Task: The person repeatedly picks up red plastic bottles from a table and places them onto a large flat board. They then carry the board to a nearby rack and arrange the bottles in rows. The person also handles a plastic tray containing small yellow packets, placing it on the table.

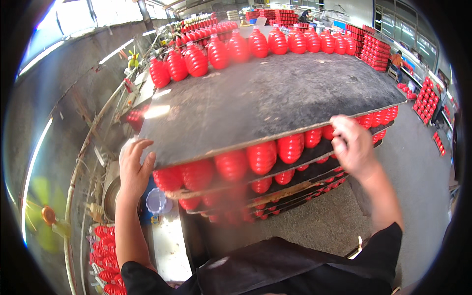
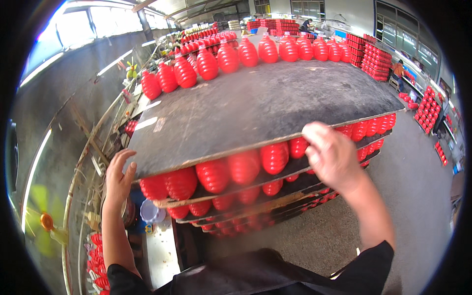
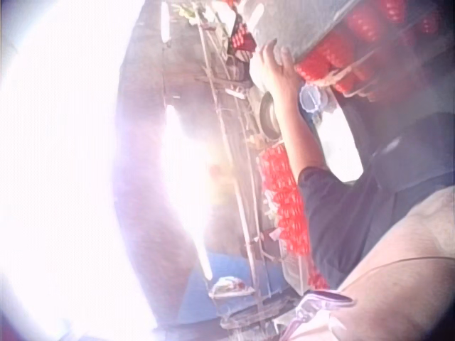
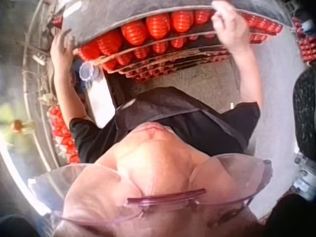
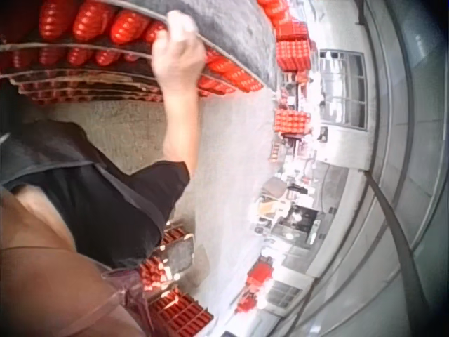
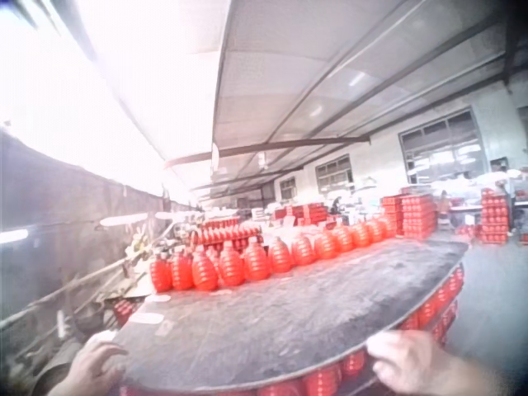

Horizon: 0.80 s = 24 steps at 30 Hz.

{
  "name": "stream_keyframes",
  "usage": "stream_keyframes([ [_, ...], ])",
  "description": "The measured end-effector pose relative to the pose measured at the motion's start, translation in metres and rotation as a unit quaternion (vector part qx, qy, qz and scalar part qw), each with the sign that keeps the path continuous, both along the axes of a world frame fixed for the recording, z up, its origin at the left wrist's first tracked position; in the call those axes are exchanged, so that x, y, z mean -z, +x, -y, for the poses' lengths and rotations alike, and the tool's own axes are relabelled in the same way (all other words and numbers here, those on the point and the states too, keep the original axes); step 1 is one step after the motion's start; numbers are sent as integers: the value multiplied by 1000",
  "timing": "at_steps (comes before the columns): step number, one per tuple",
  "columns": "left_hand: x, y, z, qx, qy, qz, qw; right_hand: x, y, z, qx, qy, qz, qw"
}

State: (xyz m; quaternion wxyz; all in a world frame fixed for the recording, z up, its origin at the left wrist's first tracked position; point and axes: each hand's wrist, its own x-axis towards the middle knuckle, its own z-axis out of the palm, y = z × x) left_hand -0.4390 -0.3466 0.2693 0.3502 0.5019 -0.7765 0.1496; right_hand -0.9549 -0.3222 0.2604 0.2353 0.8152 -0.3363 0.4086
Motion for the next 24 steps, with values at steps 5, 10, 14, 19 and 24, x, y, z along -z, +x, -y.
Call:
stream_keyframes([
  [5, 8, -26, 39, -89, 120, 49, 988, -78, -77, 66, 110, -22, -50, 992],
  [10, 9, -34, 38, -106, 128, 45, 985, -123, -89, 165, 210, 66, 0, 975],
  [14, 3, -40, 39, -108, 125, 72, 984, -145, -55, 268, 184, 142, 18, 972],
  [19, -1, -39, 43, -93, 126, 73, 985, -168, 11, 398, 163, 269, -72, 947],
  [24, -7, -35, 42, -96, 167, 60, 979, -167, 92, 502, 158, 304, -13, 939],
])
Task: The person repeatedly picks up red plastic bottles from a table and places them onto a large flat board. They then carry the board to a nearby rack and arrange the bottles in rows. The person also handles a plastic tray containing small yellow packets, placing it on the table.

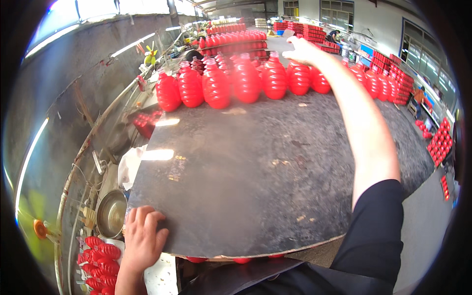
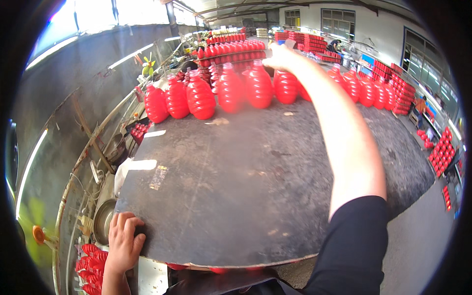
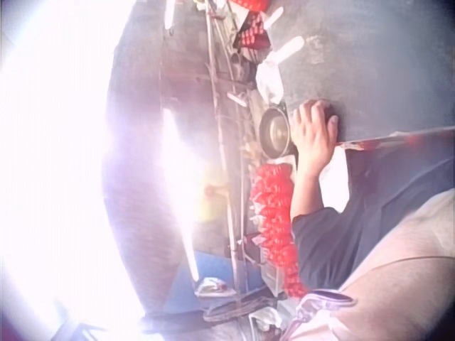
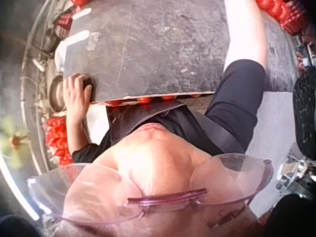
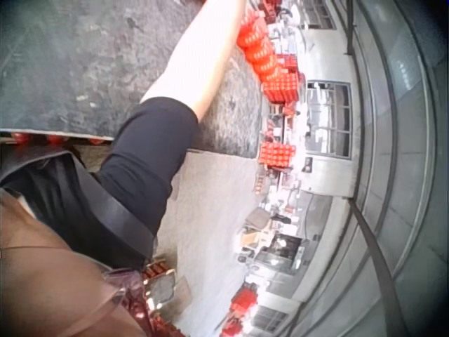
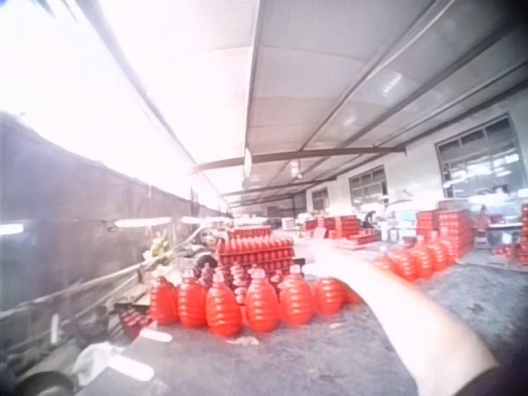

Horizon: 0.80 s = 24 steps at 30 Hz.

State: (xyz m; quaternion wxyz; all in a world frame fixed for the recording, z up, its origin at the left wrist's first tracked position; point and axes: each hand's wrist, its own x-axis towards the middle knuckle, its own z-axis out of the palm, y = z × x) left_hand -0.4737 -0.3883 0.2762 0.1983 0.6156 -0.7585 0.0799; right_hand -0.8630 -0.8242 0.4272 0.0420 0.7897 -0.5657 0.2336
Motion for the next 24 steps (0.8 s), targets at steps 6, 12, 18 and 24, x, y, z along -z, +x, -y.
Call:
stream_keyframes([
  [6, -4, 5, 1, -5, 41, -13, 999, 41, 66, 89, 48, -11, 53, 997],
  [12, -5, 9, 2, -2, 71, -25, 997, 74, 72, 113, 89, -217, 312, 921],
  [18, -5, 12, 4, 15, 50, -21, 998, 51, 93, 92, -43, -190, 223, 955],
  [24, -10, 5, 4, 3, 53, -14, 998, 61, 135, 62, -55, -138, 37, 988],
])
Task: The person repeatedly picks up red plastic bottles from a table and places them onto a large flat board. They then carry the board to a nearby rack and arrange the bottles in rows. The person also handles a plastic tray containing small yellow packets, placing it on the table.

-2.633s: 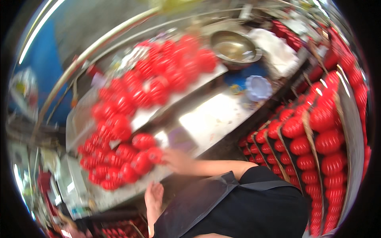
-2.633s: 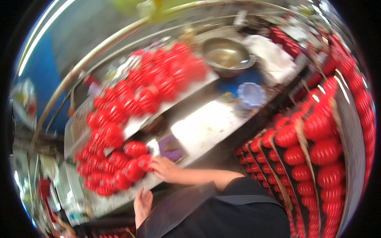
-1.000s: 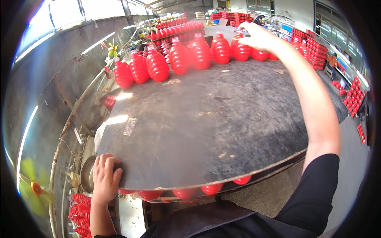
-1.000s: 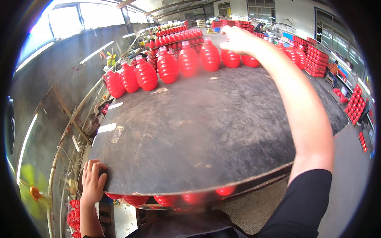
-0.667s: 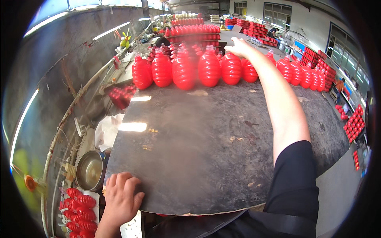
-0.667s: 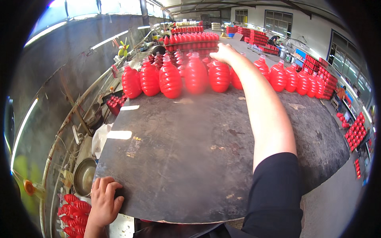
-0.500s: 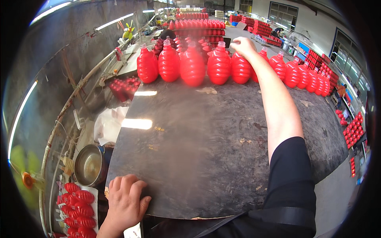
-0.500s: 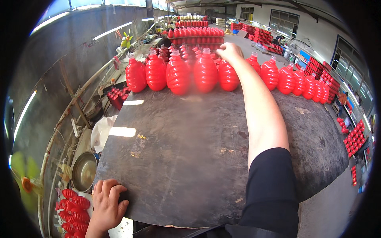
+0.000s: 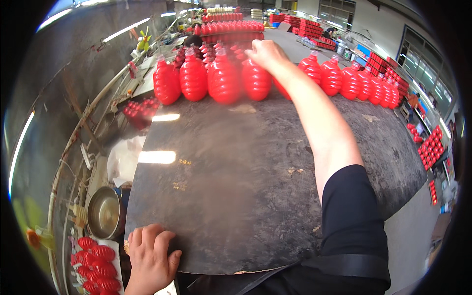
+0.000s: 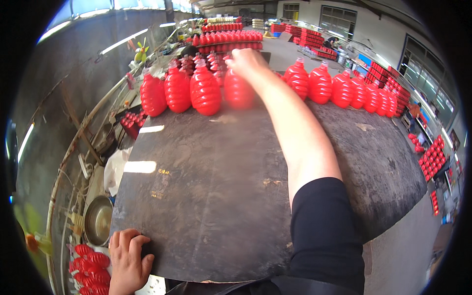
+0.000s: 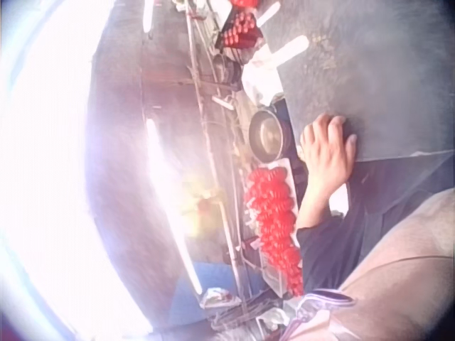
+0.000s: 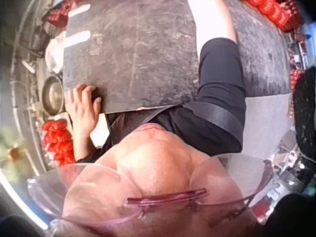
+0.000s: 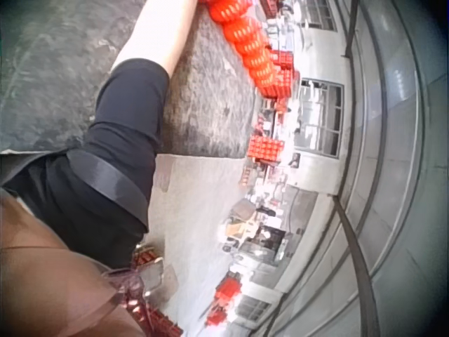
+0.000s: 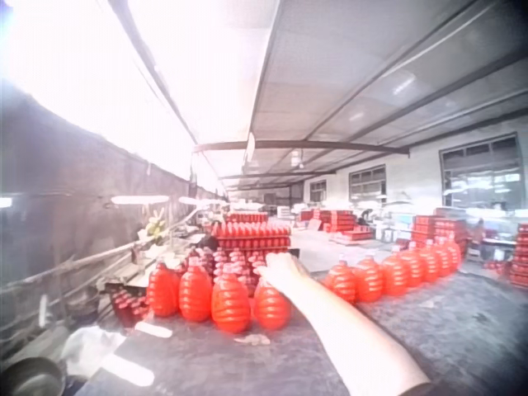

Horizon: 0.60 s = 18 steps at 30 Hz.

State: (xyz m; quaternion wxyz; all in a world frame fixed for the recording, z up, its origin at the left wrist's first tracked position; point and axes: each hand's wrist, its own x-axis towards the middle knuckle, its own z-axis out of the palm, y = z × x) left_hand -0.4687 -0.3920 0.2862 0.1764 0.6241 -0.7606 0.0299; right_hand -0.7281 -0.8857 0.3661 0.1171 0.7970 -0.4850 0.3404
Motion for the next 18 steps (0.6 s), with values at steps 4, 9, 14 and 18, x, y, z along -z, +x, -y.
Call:
stream_keyframes([
  [4, -6, -2, -7, -10, 14, 13, 1000, -10, -27, -10, 28, -48, 44, 997],
  [9, 1, -4, -7, -15, 9, 14, 1000, -31, -95, -12, 105, 93, 158, 977],
  [14, 1, -5, -5, -11, -11, 19, 1000, -31, -141, -2, 185, 193, 107, 958],
  [18, -1, -2, -3, 2, -24, 11, 1000, -26, -157, 6, 152, 203, 136, 958],
])
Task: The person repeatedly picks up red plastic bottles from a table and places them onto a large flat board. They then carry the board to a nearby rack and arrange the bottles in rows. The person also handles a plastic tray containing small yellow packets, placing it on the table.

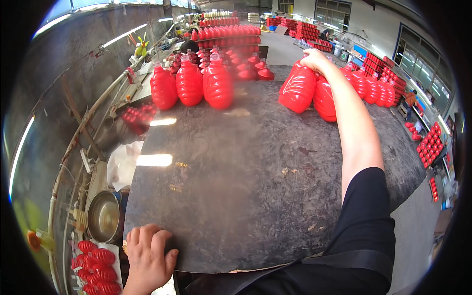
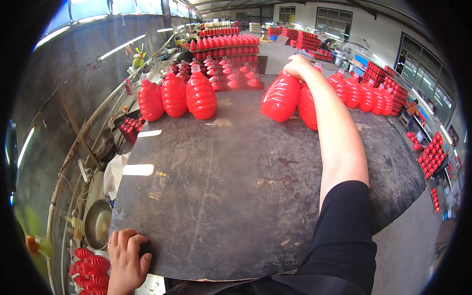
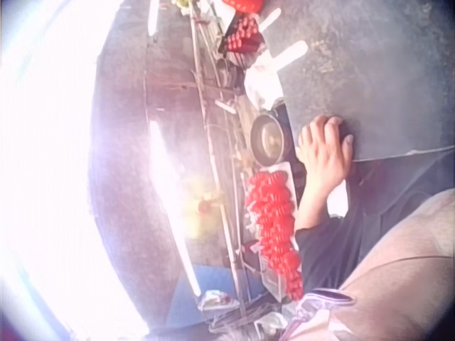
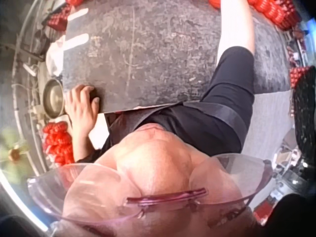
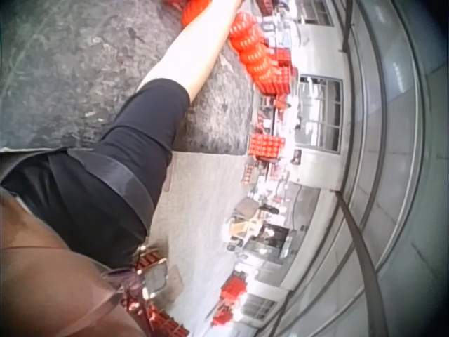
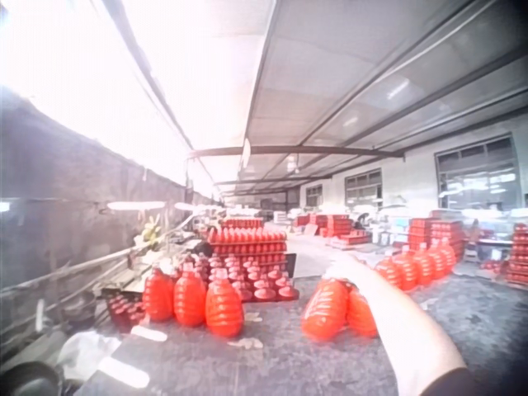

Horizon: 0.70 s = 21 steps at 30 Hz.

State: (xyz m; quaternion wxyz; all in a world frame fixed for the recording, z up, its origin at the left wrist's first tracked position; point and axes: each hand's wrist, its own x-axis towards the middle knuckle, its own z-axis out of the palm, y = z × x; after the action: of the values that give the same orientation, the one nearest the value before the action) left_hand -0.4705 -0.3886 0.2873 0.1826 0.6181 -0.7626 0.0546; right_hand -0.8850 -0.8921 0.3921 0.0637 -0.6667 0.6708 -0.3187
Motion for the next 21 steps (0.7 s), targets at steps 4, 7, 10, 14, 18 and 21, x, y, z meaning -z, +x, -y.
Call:
stream_keyframes([
  [4, 7, 2, 1, -1, -2, -13, 1000, -9, 2, -3, -7, 54, -117, 992],
  [7, 10, 3, -1, -8, -4, 0, 1000, -12, 6, -19, 20, 1, -90, 996],
  [10, 9, 3, -2, -16, 5, 2, 1000, -19, 12, -25, 38, -13, -183, 982],
  [14, 5, 1, -1, -8, -1, -10, 1000, -27, 14, -15, 53, 99, -270, 956],
  [18, 6, -1, -2, -7, -11, -7, 1000, -25, 13, -15, 14, 73, -298, 952],
  [21, 9, 0, -3, -6, -19, 0, 1000, -25, 5, -34, 11, 122, -139, 983],
])
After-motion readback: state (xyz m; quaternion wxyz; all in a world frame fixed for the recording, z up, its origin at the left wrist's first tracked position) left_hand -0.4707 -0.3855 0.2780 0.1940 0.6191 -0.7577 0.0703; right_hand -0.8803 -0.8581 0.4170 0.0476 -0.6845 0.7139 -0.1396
